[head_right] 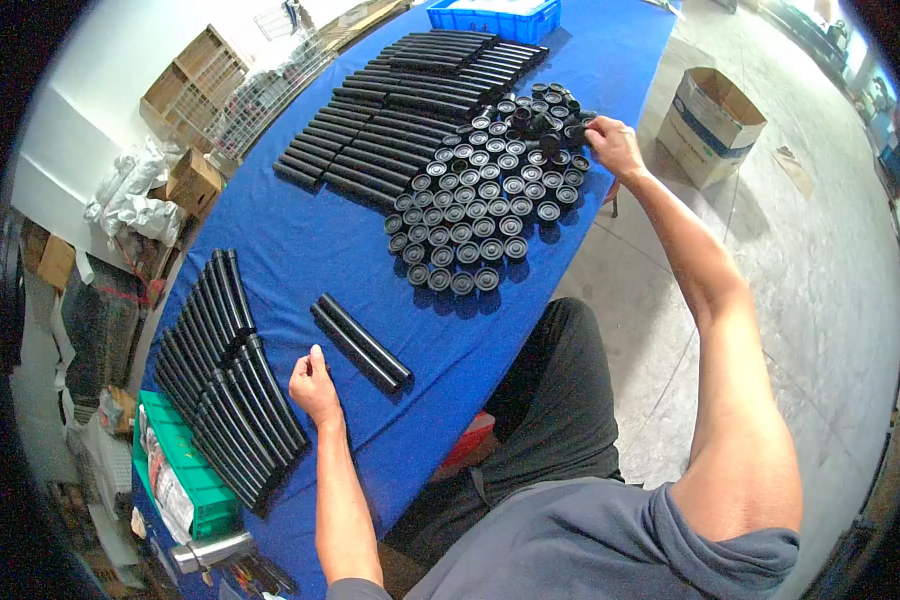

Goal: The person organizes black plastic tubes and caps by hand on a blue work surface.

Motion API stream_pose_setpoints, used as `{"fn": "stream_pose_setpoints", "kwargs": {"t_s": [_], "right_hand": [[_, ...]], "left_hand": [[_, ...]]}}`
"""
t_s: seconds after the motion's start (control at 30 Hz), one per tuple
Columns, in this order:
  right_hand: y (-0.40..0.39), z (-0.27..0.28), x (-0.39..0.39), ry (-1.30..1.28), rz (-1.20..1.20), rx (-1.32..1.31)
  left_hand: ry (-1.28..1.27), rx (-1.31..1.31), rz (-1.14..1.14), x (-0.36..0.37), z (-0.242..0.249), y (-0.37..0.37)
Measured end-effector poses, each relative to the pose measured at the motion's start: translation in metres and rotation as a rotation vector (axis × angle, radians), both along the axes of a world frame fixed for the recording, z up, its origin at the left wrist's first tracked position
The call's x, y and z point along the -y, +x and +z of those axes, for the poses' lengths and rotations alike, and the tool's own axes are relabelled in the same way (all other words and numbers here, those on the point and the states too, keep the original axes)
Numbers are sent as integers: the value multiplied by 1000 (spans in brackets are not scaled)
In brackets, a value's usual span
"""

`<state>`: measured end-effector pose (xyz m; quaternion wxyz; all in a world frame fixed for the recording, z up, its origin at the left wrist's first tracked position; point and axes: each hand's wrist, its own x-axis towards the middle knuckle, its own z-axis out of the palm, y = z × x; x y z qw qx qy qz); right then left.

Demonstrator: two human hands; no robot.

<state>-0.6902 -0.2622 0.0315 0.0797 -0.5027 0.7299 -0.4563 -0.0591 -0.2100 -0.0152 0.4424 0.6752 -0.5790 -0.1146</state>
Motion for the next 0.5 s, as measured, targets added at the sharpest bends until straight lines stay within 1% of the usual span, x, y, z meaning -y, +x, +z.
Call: {"fn": "stream_pose_setpoints", "kwargs": {"t_s": [0.07, 0.17, 0.23, 0.3, 0.33, 0.43, 0.5], "right_hand": [[8, 10, -6, -24, -118, 156], [-4, 12, -12, 195, -136, 273], [-4, 13, -12, 255, -168, 243], [-5, -2, -5, 298, -183, 260], [-6, -7, -2, 280, -172, 291], [-1, -11, 2, 334, -146, 260], [3, 1, -2, 344, -168, 157]], "left_hand": [[-17, -26, -3, 0, 0, -1], [5, -21, -5, -2, 4, -2], [14, -13, -1, -2, 5, -4], [9, -3, 8, -3, 6, -4], [-6, -8, 0, -3, 5, -4], [-25, -20, -9, -1, 2, -2], [-7, -26, 4, -1, 2, -2]]}}
